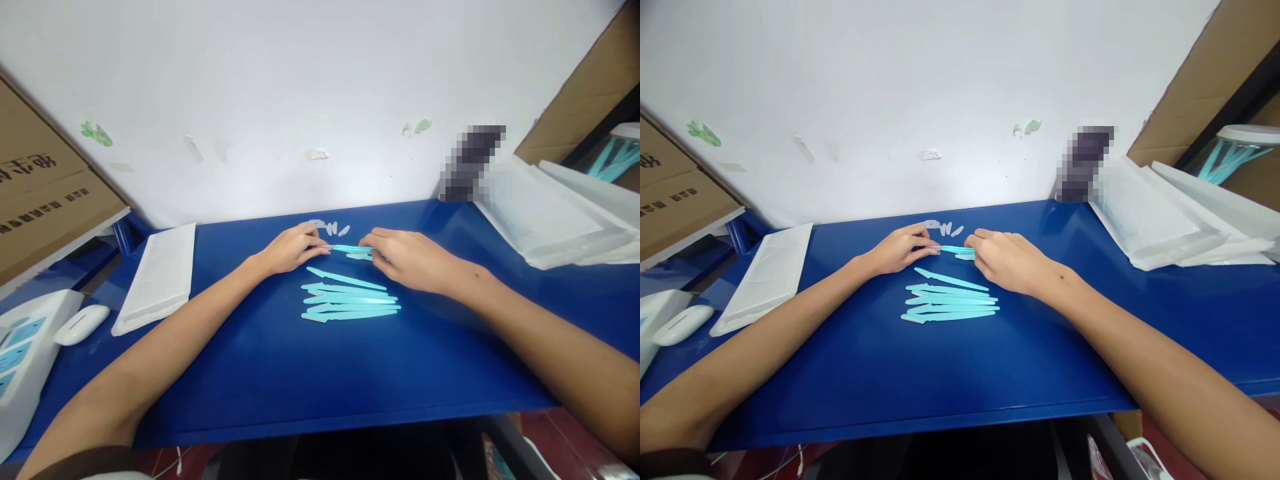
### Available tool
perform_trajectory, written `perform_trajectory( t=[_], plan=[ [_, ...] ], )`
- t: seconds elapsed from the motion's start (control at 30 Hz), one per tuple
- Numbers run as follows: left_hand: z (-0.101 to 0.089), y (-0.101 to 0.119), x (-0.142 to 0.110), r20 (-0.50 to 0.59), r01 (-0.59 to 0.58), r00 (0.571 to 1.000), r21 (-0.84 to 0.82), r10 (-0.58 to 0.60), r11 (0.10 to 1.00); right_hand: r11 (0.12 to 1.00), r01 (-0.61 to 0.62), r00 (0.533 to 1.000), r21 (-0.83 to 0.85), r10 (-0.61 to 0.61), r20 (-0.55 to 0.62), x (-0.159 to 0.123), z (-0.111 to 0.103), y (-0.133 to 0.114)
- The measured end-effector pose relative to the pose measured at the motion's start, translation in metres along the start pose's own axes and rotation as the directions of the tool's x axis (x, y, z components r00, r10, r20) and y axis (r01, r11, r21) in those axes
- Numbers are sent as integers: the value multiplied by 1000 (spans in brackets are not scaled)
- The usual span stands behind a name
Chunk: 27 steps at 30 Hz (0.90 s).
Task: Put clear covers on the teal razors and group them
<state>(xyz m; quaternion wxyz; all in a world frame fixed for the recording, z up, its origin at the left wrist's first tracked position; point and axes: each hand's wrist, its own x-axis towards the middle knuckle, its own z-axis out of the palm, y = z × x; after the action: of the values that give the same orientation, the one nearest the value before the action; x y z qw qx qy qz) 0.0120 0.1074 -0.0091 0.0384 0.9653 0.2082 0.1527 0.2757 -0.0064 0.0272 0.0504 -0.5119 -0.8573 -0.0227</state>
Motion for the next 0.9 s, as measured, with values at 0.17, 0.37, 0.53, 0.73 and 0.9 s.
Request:
perform_trajectory(
  t=[0.17, 0.37, 0.53, 0.73, 0.9],
  plan=[
    [2, 1, 0, -35, 35, 999, 4, -35, 999, 998, -68, 998, 3, 68, -12, 1, 0, -4],
    [7, -4, -2, -187, 74, 977, -163, -105, 984, 995, -100, 995, 10, 101, -12, 2, 2, -6],
    [5, -5, -3, -247, 140, 932, -427, -264, 893, 994, -103, 994, 24, 104, -22, 2, 3, -5],
    [5, -3, -1, -185, 152, 949, -438, -255, 886, 994, -105, 994, 35, 106, -13, 3, 4, -5],
    [5, 0, -1, -154, 58, 981, -349, -118, 935, 994, -106, 994, 35, 106, 5, 3, 4, -6]
  ],
)
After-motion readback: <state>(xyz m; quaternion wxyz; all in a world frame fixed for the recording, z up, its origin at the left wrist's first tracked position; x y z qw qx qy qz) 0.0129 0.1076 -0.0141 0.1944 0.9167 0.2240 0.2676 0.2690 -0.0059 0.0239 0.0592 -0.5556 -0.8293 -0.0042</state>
